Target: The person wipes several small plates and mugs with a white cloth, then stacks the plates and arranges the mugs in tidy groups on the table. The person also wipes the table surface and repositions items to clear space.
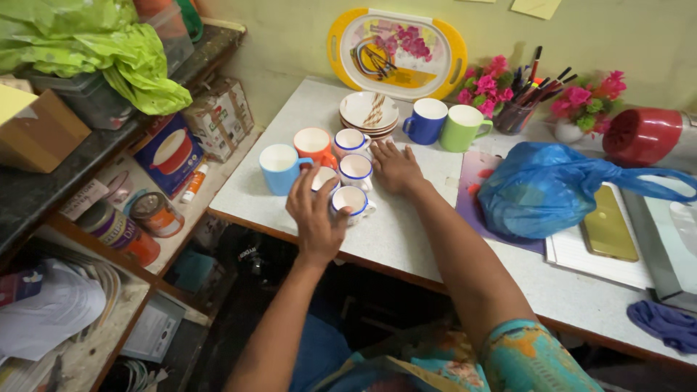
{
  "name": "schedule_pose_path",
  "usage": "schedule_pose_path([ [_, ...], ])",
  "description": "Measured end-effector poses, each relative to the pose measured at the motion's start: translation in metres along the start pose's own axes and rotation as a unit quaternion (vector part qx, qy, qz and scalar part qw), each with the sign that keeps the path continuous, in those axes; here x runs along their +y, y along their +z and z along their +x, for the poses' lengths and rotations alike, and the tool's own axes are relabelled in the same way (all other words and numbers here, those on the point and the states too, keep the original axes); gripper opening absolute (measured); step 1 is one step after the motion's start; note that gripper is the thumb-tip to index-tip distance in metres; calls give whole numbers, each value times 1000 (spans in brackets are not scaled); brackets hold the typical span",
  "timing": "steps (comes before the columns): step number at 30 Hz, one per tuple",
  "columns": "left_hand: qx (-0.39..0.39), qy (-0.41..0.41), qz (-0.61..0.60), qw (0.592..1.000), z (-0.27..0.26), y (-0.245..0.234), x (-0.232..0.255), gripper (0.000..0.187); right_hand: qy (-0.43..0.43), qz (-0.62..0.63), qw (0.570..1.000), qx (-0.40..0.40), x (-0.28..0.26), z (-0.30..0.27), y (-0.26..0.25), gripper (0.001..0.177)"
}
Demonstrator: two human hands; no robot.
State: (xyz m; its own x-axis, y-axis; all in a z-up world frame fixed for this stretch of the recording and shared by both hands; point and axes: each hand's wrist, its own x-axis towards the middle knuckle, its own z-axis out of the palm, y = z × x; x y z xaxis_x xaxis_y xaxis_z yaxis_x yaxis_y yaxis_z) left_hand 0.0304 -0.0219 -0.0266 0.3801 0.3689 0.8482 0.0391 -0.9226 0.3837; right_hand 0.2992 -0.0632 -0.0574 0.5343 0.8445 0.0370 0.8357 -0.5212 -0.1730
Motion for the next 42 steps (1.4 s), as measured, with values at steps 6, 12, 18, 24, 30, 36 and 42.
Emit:
schedule_pose_path([
  [6,19,-21,-39,999,-5,4,-5,68,58,-11,998,18,21,-18,-1,64],
  [12,9,-57,-68,996,-5,3,-12,61,168,-41,983,67,20,-43,-7,72],
  [18,-2,-77,-86,993,-6,2,-14,57,293,-75,951,63,10,-67,-19,99],
  [24,7,-82,-98,992,-4,2,-10,59,222,-35,968,110,17,-80,-12,97],
  [30,18,-68,-90,993,-5,2,-11,60,-74,46,993,79,4,-92,-5,64],
  [36,-56,-34,-71,995,-2,4,-15,63,-196,70,978,19,-10,-121,-28,63],
  [42,-86,-14,-59,994,-2,2,-13,68,-245,59,968,16,-27,-170,-36,65],
])
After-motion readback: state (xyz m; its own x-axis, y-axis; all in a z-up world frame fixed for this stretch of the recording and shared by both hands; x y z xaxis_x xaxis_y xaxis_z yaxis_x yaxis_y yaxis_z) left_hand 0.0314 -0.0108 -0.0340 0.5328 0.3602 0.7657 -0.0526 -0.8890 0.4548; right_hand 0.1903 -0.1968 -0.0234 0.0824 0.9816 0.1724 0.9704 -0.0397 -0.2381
